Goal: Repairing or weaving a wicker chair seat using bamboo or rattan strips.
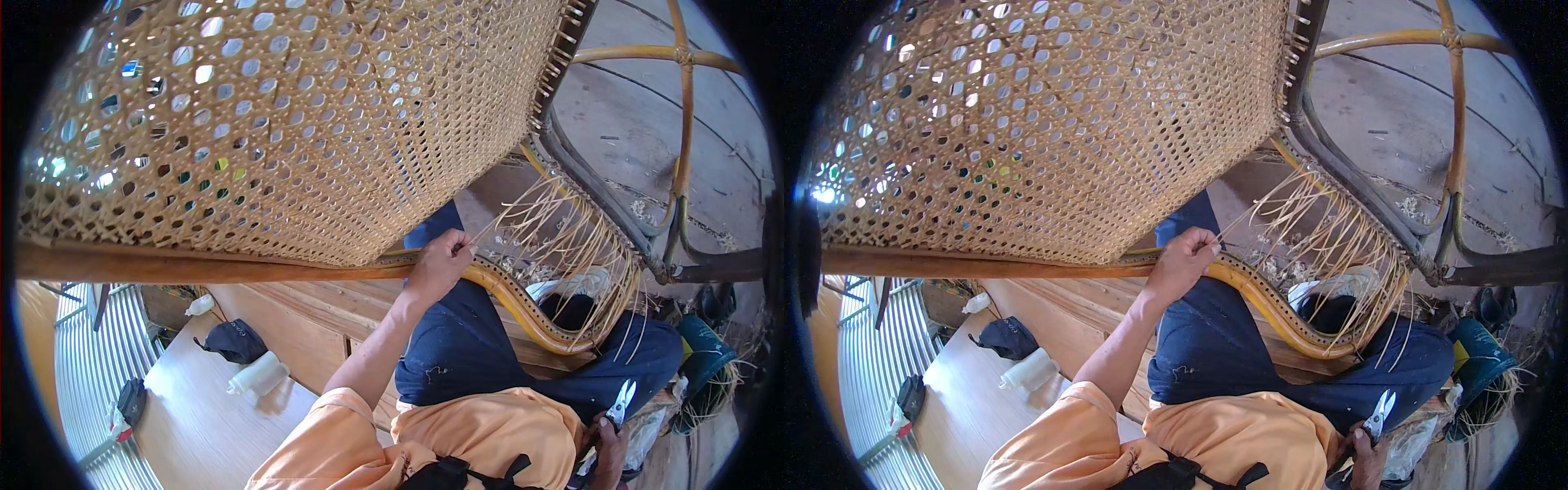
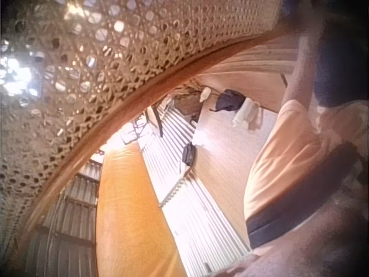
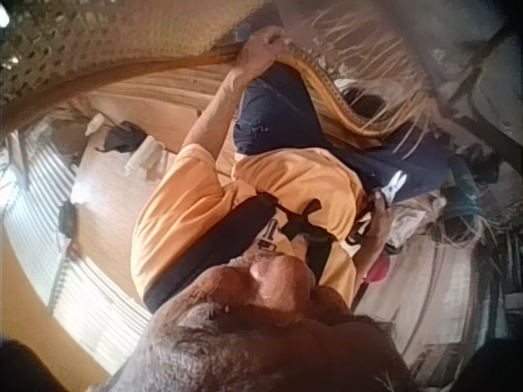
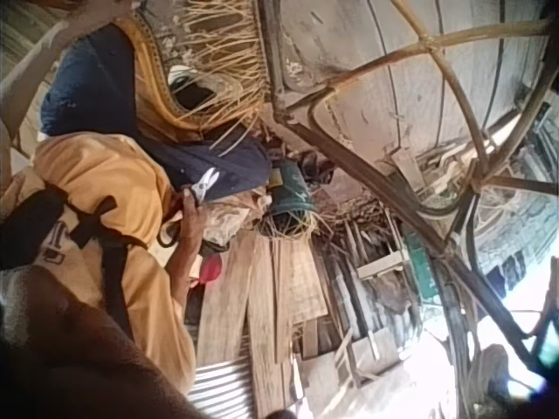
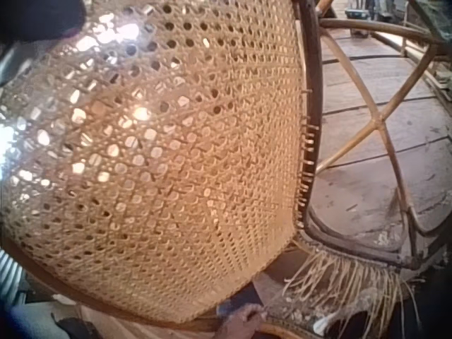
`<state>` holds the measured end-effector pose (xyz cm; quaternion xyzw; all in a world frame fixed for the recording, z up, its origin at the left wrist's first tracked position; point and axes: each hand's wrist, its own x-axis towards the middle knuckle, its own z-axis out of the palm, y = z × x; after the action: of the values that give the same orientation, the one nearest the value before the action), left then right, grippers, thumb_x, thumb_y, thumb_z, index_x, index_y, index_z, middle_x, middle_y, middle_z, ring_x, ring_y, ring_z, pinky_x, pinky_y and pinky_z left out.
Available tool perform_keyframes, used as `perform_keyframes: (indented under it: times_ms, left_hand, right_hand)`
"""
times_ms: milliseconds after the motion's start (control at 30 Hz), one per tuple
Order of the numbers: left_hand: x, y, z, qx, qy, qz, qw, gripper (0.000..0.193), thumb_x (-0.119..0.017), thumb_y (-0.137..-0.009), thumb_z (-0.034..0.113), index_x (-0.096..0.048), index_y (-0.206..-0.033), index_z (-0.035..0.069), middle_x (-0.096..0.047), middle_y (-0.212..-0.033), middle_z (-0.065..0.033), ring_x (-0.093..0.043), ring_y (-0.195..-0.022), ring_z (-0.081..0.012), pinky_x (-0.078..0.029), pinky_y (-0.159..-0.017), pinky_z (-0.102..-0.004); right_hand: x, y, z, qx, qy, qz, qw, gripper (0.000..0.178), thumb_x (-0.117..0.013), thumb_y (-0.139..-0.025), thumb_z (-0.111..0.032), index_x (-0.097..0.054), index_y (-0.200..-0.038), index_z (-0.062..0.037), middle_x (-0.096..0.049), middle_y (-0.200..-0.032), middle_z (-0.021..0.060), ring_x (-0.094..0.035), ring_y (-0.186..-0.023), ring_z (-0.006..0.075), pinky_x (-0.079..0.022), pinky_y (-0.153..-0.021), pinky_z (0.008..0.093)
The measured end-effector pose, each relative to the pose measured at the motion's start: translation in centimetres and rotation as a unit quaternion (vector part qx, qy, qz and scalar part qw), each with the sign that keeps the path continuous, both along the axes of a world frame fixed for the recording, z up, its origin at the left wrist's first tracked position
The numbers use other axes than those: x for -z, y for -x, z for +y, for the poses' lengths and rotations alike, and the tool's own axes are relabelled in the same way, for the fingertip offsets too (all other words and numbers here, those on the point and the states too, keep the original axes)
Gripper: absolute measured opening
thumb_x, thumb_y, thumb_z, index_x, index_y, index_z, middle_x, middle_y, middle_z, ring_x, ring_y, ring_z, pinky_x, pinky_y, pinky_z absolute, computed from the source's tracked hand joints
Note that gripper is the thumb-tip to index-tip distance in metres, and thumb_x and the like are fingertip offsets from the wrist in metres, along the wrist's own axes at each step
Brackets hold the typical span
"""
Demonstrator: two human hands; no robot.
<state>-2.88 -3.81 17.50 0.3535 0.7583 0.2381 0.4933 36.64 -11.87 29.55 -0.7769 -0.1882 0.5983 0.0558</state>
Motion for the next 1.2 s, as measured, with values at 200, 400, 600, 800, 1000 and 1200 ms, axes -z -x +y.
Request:
perform_keyframes:
  times_ms: [200,400,600,800,1000,1200]
  left_hand:
    - [-1.4,-0.1,1.2,-0.022,0.135,-0.112,0.984,0.012,-0.056,-0.084,0.015,-0.058,-0.09,0.004,-0.055,-0.072,0.0025,-0.047,-0.056,-0.003,-0.038,-0.049,-0.0174]
    - [-0.9,0.6,1.1,-0.003,0.147,-0.121,0.982,0.016,-0.057,-0.083,0.015,-0.057,-0.094,0.003,-0.059,-0.08,-0.0018,-0.054,-0.064,-0.009,-0.043,-0.054,-0.0226]
    - [-2.7,-1.5,3.6,0.145,-0.172,0.281,0.933,0.021,-0.056,-0.082,0.016,-0.055,-0.094,-0.001,-0.06,-0.086,-0.0149,-0.056,-0.086,-0.0317,-0.044,-0.078,-0.0376]
    - [2.0,-4.7,12.9,0.097,-0.058,0.167,0.979,0.025,-0.054,-0.083,0.024,-0.059,-0.094,0.003,-0.061,-0.092,-0.0185,-0.058,-0.088,-0.0334,-0.043,-0.08,-0.0383]
    - [8.9,-6.3,16.1,0.12,0.06,0.134,0.982,0.03,-0.054,-0.081,0.028,-0.062,-0.091,0.001,-0.062,-0.092,-0.0219,-0.059,-0.088,-0.0346,-0.044,-0.079,-0.0405]
    - [10.0,-6.4,15.3,0.093,0.061,0.059,0.992,0.025,-0.054,-0.081,0.024,-0.063,-0.086,0.001,-0.063,-0.085,-0.0204,-0.061,-0.083,-0.0335,-0.046,-0.076,-0.0402]
  right_hand:
    - [0.8,-0.3,0.3,0.004,0.012,-0.004,1.0,0.027,-0.061,-0.075,-0.028,-0.058,-0.083,-0.0027,-0.054,-0.059,0.0042,-0.048,-0.045,0.0123,-0.032,-0.04,0.0217]
    - [1.2,-0.9,1.0,0.012,0.037,0.037,0.999,0.028,-0.061,-0.076,-0.029,-0.057,-0.082,-0.0021,-0.055,-0.059,0.0057,-0.05,-0.044,0.0144,-0.034,-0.04,0.0233]
    - [-2.0,-0.2,-0.5,-0.259,-0.07,-0.16,0.95,0.051,-0.059,-0.082,-0.033,-0.049,-0.117,0.0025,-0.051,-0.113,0.0238,-0.052,-0.1,0.0384,-0.042,-0.085,0.048]
    - [2.2,-3.9,-10.3,-0.497,-0.224,-0.315,0.777,0.054,-0.057,-0.082,-0.041,-0.047,-0.125,-0.0099,-0.044,-0.122,0.0245,-0.042,-0.11,0.0453,-0.039,-0.089,0.0497]
    - [0.5,-1.4,-3.9,-0.32,-0.277,-0.278,0.862,0.052,-0.055,-0.083,-0.042,-0.049,-0.122,-0.0062,-0.042,-0.123,0.0266,-0.044,-0.109,0.043,-0.038,-0.091,0.047]
    - [2.9,2.0,6.9,-0.246,-0.377,-0.211,0.868,0.015,-0.051,-0.083,-0.002,-0.055,-0.096,0.0014,-0.057,-0.088,0.0144,-0.056,-0.083,0.0266,-0.044,-0.077,0.0349]
